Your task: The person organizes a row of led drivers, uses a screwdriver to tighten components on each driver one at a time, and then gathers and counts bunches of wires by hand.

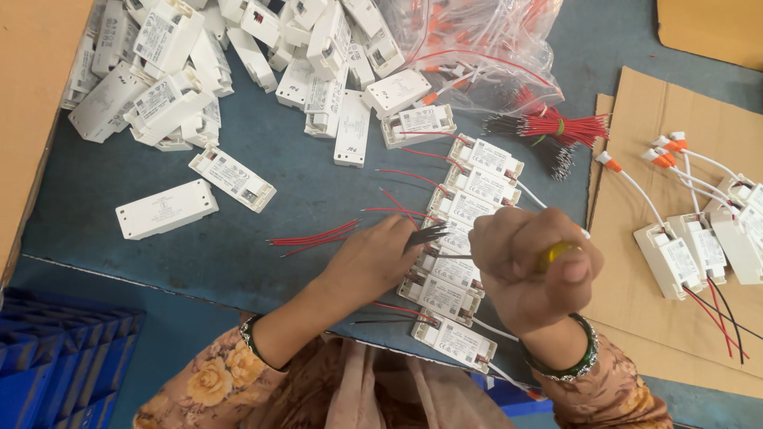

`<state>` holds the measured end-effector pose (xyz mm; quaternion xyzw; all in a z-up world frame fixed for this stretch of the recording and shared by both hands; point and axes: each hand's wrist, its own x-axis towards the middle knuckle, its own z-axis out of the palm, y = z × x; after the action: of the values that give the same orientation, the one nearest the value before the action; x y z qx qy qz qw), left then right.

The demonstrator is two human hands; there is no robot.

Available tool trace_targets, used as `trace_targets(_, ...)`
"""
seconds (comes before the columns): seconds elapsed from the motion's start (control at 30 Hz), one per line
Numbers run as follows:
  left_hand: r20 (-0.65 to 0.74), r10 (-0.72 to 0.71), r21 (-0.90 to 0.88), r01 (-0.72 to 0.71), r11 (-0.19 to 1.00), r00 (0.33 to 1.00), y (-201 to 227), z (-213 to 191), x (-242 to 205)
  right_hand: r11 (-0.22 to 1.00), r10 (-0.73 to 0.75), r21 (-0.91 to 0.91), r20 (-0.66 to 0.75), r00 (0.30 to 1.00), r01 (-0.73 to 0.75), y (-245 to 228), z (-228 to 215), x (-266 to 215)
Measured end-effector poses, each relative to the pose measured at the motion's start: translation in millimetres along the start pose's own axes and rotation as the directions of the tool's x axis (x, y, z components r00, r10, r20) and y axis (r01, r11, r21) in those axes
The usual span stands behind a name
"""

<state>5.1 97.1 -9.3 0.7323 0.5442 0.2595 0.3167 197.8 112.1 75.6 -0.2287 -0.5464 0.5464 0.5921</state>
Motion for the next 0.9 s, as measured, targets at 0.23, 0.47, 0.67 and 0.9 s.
trace_targets(0.23, -0.012, 0.041, -0.211, -0.043, 0.977, 0.999, -17, -27, -2, 0.981, -0.025, 0.184, -0.203, 0.979, 0.064, -4, -25, 24)
trace_targets(0.47, -0.251, -0.063, -0.153, 0.025, 0.988, 0.966, 8, -92, -7, 0.981, -0.166, 0.052, -0.256, 0.952, 0.185, -3, -46, 34)
trace_targets(0.67, -0.163, 0.137, -0.049, -0.147, 0.988, 0.977, 26, -57, 18, 0.984, -0.106, 0.126, -0.173, 0.979, 0.128, 6, -39, 36)
trace_targets(0.9, -0.094, 0.001, -0.230, -0.023, 0.973, 0.996, -12, -34, 35, 0.986, -0.095, 0.119, -0.149, 0.984, 0.113, 5, -31, 38)
